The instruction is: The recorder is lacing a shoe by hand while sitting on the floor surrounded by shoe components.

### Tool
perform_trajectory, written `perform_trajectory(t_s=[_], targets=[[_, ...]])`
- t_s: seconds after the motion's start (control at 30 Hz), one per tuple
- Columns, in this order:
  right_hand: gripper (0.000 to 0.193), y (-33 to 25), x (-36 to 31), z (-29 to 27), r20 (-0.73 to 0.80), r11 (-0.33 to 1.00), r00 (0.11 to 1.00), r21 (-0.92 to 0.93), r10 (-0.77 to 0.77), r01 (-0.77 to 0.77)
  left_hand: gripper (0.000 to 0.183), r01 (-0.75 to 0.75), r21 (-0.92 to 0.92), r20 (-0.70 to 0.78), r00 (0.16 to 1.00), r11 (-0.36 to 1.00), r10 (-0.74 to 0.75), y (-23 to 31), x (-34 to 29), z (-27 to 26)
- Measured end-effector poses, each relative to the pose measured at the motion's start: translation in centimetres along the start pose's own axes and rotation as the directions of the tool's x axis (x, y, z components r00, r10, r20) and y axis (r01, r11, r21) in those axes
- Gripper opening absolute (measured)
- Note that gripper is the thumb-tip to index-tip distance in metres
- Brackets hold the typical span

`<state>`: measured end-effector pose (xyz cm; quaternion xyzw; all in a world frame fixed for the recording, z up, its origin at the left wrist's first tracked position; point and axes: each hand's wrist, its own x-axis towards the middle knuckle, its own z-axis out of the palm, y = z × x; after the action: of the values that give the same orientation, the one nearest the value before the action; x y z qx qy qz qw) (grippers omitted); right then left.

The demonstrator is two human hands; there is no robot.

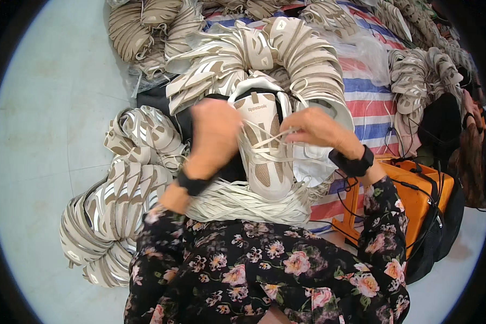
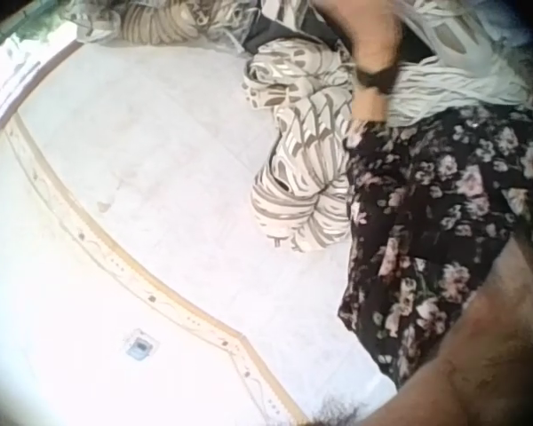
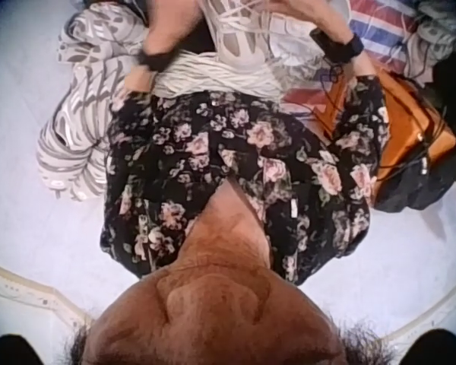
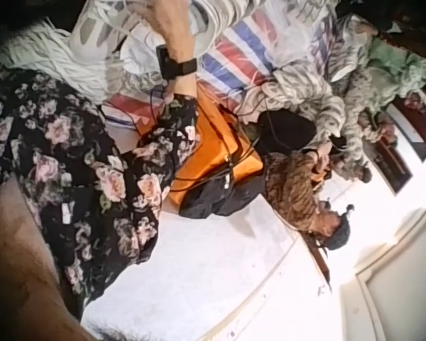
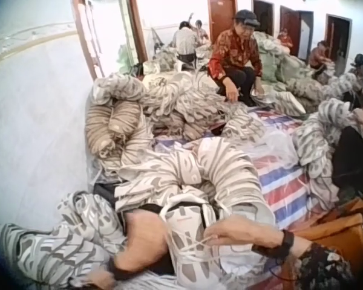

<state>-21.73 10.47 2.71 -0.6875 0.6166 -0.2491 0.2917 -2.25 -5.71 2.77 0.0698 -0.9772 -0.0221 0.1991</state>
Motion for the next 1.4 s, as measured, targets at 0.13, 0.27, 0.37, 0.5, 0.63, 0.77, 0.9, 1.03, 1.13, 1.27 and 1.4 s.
perform_trajectory(t_s=[0.13,0.27,0.37,0.5,0.63,0.77,0.9,1.03,1.13,1.27,1.4], targets=[[0.012,2.6,-0.5,-2.3,-0.146,0.976,0.988,0.216,0.059,-0.026,0.015,0.672,0.307,-0.308,0.740,0.674,-0.597,-16.8,-8.9,-4.7],[0.010,4.0,-0.4,-2.1,-0.199,0.954,0.944,0.201,0.262,-0.222,0.013,0.846,0.443,-0.572,0.522,0.298,-0.633,-20.6,-15.9,-9.1],[0.012,2.0,-0.4,-1.5,-0.455,0.978,0.883,-0.104,0.116,-0.182,0.013,0.701,0.076,-0.273,0.699,0.709,-0.661,-17.4,-15.2,-5.8],[0.025,-3.3,-2.2,3.2,-0.549,0.994,0.835,-0.103,-0.024,-0.039,0.032,0.614,-0.499,0.054,0.726,0.612,-0.685,-7.8,-9.1,-1.0],[0.027,-5.7,-1.2,7.5,-0.418,0.944,0.908,-0.302,-0.007,-0.132,0.020,0.309,-0.533,0.047,0.940,0.788,-0.337,-1.0,-4.6,-0.2],[0.023,-6.1,-1.0,7.2,-0.375,0.904,0.927,-0.390,0.021,-0.178,0.016,0.291,-0.517,0.184,0.956,0.805,-0.228,1.4,-3.3,0.7],[0.021,-7.4,-0.1,3.6,0.093,0.721,0.817,0.420,0.570,-0.551,0.023,0.400,-0.638,0.279,0.916,0.658,-0.287,0.8,-3.5,0.5],[0.017,-5.6,-1.0,1.8,-0.082,0.978,0.995,-0.191,0.064,-0.079,0.022,0.390,-0.578,0.309,0.918,0.717,-0.250,0.8,-3.3,0.6],[0.019,-5.7,-0.8,0.3,0.151,0.976,0.967,0.047,0.205,-0.214,0.026,0.458,-0.531,0.396,0.878,0.713,-0.268,0.4,-3.5,0.9],[0.022,-5.2,-1.2,-0.2,0.441,0.480,0.759,0.593,0.479,-0.647,0.030,0.615,-0.673,0.553,0.788,0.412,-0.272,-1.0,-4.2,1.7],[0.020,-0.8,-3.9,1.8,0.036,0.518,0.956,0.834,0.290,-0.189,0.027,0.617,-0.686,0.471,0.781,0.385,-0.410,-2.9,-5.8,0.7]])
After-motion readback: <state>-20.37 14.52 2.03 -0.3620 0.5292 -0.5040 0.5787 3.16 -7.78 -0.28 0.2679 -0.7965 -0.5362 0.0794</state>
